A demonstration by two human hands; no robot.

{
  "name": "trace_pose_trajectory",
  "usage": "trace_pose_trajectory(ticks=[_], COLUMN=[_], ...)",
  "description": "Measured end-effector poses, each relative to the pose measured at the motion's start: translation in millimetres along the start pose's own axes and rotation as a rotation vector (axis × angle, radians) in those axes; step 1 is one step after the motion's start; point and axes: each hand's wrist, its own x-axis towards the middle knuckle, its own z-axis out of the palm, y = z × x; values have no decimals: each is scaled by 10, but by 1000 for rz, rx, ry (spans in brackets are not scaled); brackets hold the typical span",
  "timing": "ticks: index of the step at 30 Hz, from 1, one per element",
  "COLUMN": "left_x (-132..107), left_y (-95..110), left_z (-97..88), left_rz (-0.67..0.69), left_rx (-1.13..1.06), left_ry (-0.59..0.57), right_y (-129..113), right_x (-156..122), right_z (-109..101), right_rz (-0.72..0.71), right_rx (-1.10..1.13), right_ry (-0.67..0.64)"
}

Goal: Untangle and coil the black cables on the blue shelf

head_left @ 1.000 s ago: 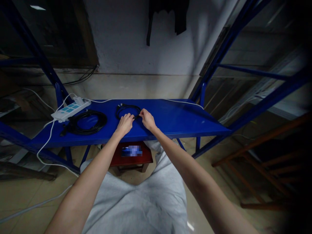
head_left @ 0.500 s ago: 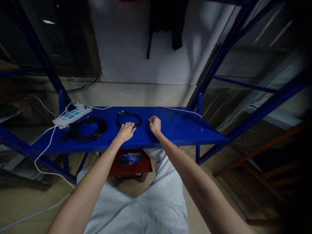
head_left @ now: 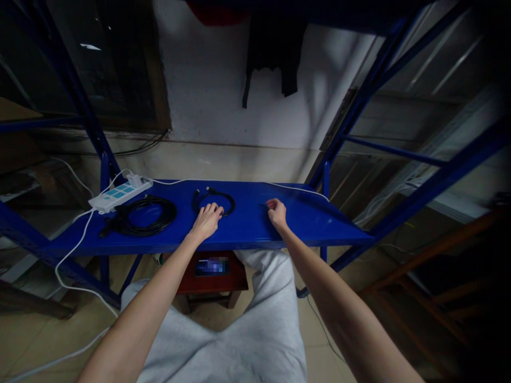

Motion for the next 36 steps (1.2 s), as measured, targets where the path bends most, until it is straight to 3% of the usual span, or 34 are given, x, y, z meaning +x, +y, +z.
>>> trace_pose_trajectory(ticks=[4,9,13,16,20,25,29,36], left_x=[7,-176,-466,-685,-940,-1227,-1330,-1295], left_y=[16,13,-216,-502,-873,-1186,-1307,-1385], left_z=[-3,-210,-511,-762,-960,-943,-930,-1027], left_rz=[12,73,-129,-225,-224,-99,-87,-139], left_rx=[-45,-110,-52,28,119,165,99,4], left_ry=[-15,94,226,254,97,-69,-99,-96], right_y=[-12,-28,-55,-101,-205,-302,-315,-335], right_x=[-16,-27,-35,-67,-137,-198,-213,-234], right_z=[-45,-14,52,72,61,50,50,22], right_rz=[30,-130,-163,-189,-241,-387,-436,-458], right_rx=[-8,-263,-416,-471,-519,-565,-573,-559], right_ry=[85,-62,-132,-138,-141,-195,-190,-218])
